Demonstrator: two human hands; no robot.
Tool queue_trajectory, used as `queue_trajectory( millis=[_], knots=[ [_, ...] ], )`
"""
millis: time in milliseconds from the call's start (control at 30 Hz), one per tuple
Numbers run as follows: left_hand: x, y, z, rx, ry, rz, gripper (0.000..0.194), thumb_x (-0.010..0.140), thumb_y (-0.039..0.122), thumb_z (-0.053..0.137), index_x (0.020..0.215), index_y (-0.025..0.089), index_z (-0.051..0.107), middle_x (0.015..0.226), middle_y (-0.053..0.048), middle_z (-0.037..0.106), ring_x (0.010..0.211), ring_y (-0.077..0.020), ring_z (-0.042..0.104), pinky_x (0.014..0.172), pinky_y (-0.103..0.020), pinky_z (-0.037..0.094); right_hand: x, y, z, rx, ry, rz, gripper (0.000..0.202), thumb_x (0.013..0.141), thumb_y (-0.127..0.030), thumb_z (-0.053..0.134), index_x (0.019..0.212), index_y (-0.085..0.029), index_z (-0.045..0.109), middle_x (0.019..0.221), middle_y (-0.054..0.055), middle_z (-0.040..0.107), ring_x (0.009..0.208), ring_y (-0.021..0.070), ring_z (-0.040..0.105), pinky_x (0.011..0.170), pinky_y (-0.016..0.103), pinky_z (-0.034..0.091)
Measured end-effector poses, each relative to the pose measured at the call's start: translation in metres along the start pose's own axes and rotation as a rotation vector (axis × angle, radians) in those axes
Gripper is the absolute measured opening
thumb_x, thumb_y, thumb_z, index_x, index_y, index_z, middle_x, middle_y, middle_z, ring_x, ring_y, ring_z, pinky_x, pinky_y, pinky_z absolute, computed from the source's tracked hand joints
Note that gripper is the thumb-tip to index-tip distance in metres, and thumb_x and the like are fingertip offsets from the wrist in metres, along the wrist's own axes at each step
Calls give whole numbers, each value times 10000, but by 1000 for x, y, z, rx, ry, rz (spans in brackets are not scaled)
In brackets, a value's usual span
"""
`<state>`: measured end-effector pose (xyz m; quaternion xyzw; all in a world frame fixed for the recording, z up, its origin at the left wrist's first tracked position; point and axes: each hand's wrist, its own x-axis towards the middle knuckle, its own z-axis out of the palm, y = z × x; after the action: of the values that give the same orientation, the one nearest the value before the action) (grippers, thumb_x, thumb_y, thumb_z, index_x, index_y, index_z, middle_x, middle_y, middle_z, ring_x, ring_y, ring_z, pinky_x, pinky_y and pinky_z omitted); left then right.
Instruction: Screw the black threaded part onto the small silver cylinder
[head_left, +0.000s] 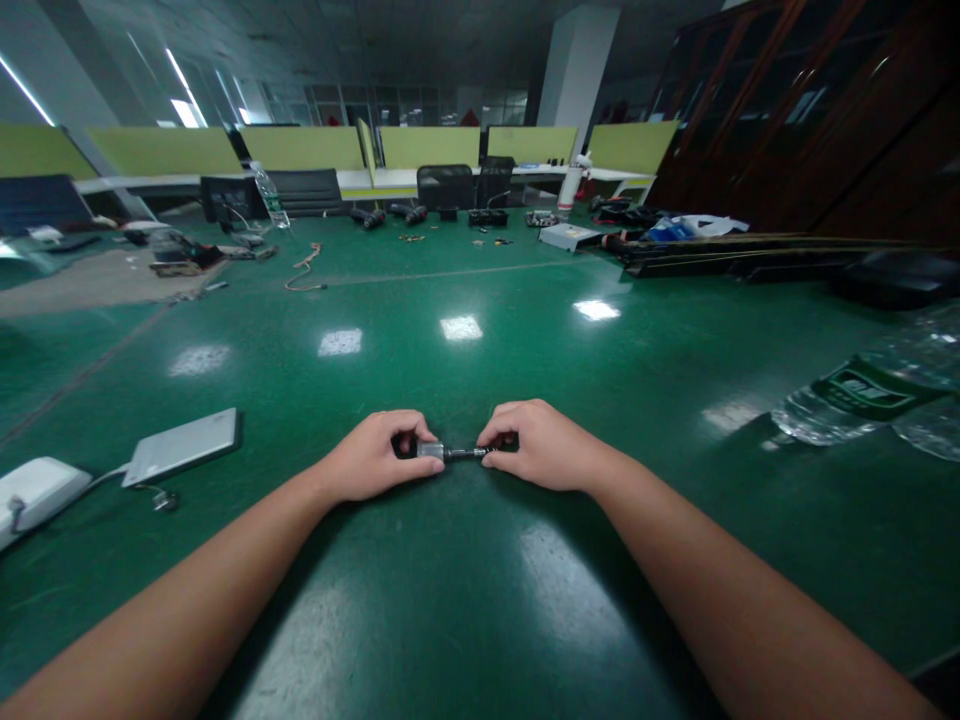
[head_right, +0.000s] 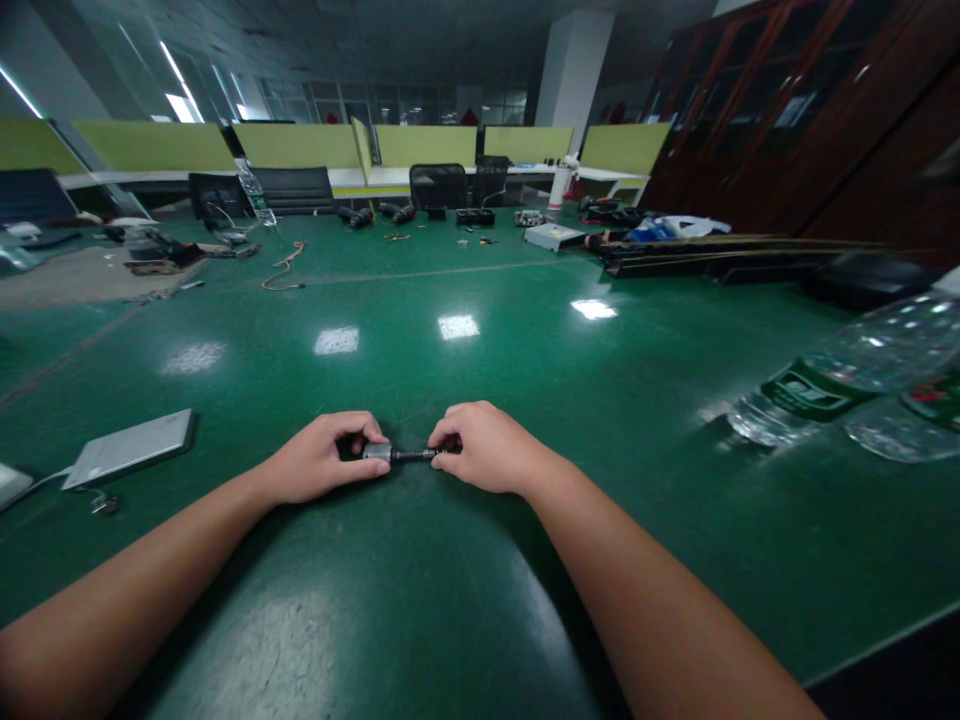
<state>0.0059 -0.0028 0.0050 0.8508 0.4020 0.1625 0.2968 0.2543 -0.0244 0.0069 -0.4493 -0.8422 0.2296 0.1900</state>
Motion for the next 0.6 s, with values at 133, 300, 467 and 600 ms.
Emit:
queue_trajectory(
  millis=[133,300,467,600],
  knots=[
    [0,-2,1,-1,0,11,272,788,420,706,857,160,667,750,-2,611,691,-145,537,641,-247,387,3,-4,11,225,63,-14,328,741,-76,680,1049,-178,724,913,32,732,804,135,651,774,269,494],
    [1,-2,1,-7,-7,0,279,785,424,707,864,159,671,759,-3,618,687,-144,539,639,-249,388,5,-4,11,226,108,-15,304,721,-62,668,999,-168,731,939,42,739,857,153,661,826,298,507],
    [0,-1,1,-11,-3,-13,279,762,409,723,874,158,677,749,-2,612,686,-150,544,634,-253,392,3,-4,7,161,98,-48,254,733,-127,701,983,-158,734,938,57,726,859,170,643,808,310,499],
    [-1,-2,2,-4,-5,-23,276,741,393,741,888,168,679,746,4,608,687,-152,549,631,-253,391,4,-6,9,110,63,-55,262,734,-150,713,994,-156,735,935,63,720,874,182,633,816,317,488]
  ],
)
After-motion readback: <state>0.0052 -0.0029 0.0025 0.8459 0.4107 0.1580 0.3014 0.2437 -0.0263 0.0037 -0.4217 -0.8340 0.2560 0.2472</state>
